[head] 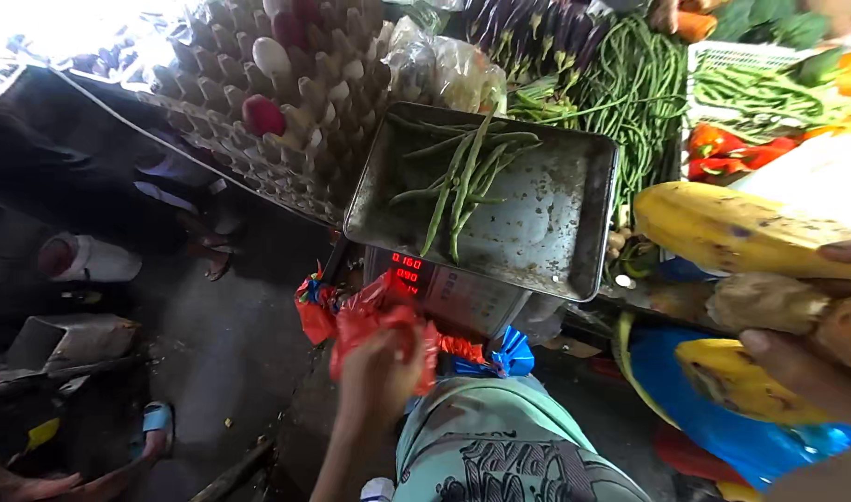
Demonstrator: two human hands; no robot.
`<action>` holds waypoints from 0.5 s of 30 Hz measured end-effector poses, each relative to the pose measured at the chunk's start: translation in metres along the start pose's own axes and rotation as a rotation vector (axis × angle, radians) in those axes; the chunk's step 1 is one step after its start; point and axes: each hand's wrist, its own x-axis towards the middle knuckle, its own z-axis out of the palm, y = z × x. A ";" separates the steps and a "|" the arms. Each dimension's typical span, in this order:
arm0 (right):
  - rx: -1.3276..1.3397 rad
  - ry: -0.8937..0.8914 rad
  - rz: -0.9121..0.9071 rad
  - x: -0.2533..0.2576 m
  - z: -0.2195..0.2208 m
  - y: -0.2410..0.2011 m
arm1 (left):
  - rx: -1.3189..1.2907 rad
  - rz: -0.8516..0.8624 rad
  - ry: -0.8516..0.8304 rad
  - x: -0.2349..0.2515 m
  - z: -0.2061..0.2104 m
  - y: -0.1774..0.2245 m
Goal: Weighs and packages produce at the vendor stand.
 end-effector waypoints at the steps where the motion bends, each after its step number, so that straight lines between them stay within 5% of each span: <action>1: -0.010 -0.026 -0.025 0.004 -0.001 0.004 | 0.081 -0.138 0.011 0.000 -0.020 -0.011; 5: -0.215 -0.127 -0.164 0.038 0.013 0.000 | 0.240 -0.517 0.044 0.016 -0.075 -0.043; 10: -0.469 -0.167 -0.059 0.101 0.057 -0.035 | -0.095 -0.447 -0.008 0.086 -0.089 -0.041; 15: -0.614 -0.320 0.032 0.131 0.100 -0.028 | -0.751 -0.401 0.240 0.146 -0.066 -0.006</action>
